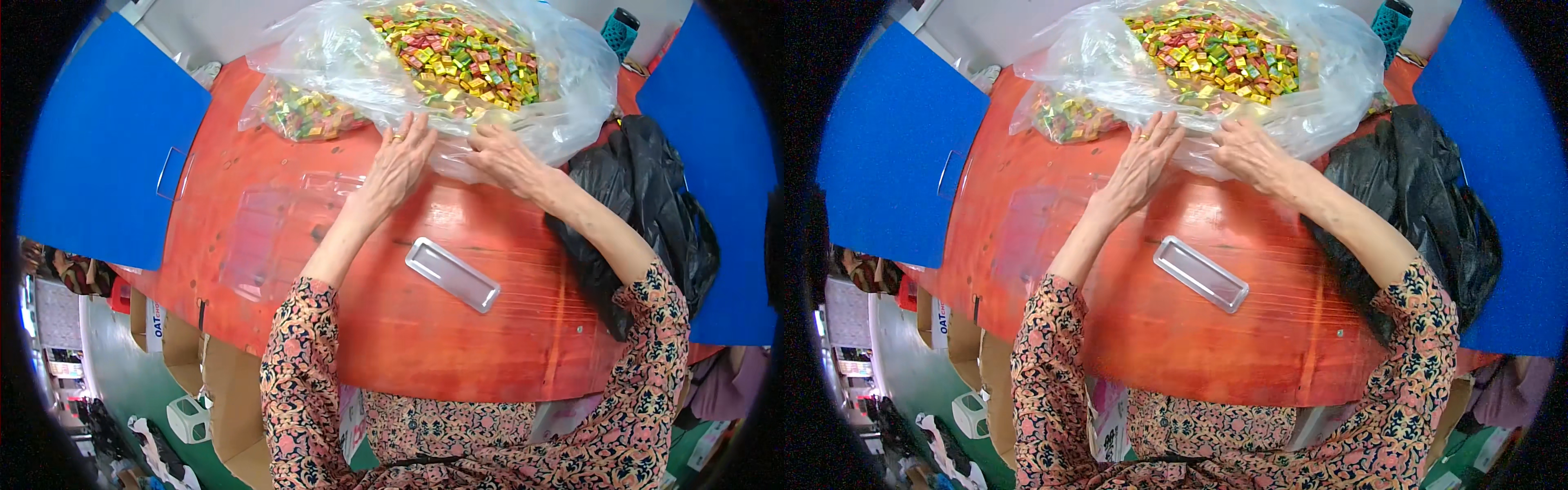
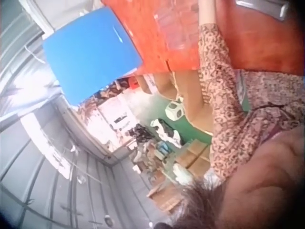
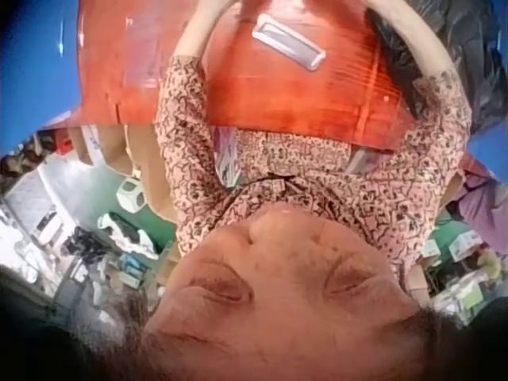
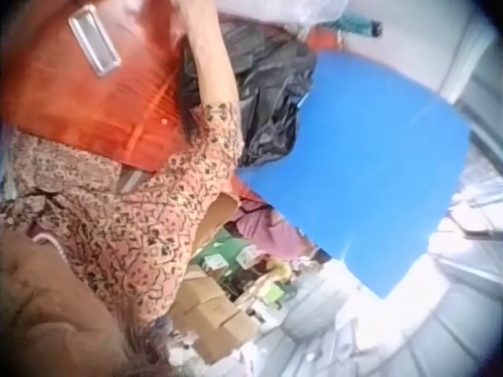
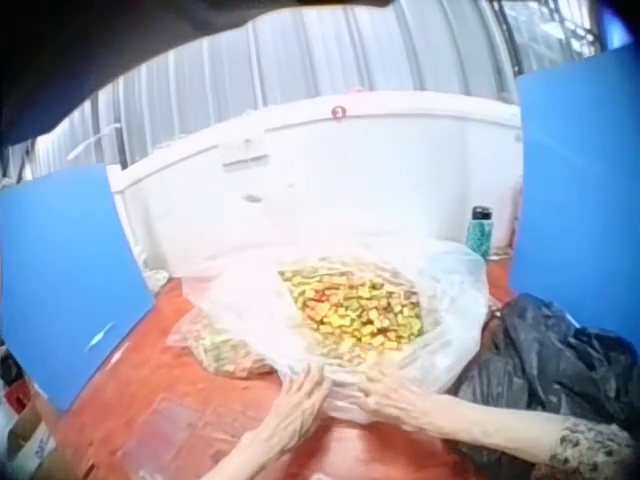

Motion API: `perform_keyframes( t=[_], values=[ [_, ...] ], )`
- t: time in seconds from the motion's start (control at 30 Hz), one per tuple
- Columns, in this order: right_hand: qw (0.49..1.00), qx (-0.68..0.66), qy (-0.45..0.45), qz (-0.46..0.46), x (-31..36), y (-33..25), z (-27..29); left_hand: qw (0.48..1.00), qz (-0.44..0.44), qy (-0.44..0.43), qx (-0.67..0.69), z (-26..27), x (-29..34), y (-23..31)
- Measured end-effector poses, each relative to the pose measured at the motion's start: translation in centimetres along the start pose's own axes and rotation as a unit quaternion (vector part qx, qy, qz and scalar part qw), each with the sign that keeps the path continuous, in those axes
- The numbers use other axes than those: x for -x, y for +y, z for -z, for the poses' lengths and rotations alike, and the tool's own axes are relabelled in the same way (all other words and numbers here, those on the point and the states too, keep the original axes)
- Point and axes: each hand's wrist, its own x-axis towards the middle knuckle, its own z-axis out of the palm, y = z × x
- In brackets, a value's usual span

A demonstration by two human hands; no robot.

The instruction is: Packing small colorful square-shaped wrapped items into plastic divider trays at a workbench.

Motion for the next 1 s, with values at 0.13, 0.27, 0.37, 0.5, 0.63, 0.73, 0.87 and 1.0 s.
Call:
perform_keyframes(
  t=[0.13, 0.27, 0.37, 0.5, 0.63, 0.73, 0.87, 1.0],
  values=[
    [0.994, 0.067, -0.078, -0.025, 1.7, -0.1, -0.5, 0.999, -0.017, -0.032, 0.017, -1.4, -0.4, -0.5],
    [0.992, 0.057, -0.104, -0.038, 1.5, -0.6, -0.7, 0.996, -0.002, -0.036, 0.082, -2.0, 0.4, -1.2],
    [0.999, 0.011, 0.026, -0.023, 4.4, 1.4, -3.6, 0.987, 0.015, -0.017, 0.16, -1.0, -1.8, -0.1],
    [0.993, -0.057, 0.062, -0.088, 3.5, 1.3, -3.7, 0.993, -0.041, 0.11, 0.031, 1.4, -3.3, 0.6],
    [0.991, -0.044, 0.087, -0.091, 4.8, 2.1, -4.0, 0.996, -0.08, 0.015, -0.038, -0.8, -5.0, 0.6],
    [0.987, -0.101, 0.042, -0.115, 5.6, 2.4, -4.4, 0.997, -0.074, 0.004, -0.024, -2.9, -4.9, 1.1],
    [0.979, -0.151, -0.003, -0.139, 4.9, 2.7, -3.9, 0.996, -0.057, 0.064, 0.027, -4.1, -5.1, 0.7],
    [0.949, -0.238, -0.04, -0.202, 4.4, 4.0, -2.4, 0.991, -0.011, 0.104, 0.081, -3.0, -5.7, 0.8]
  ],
)
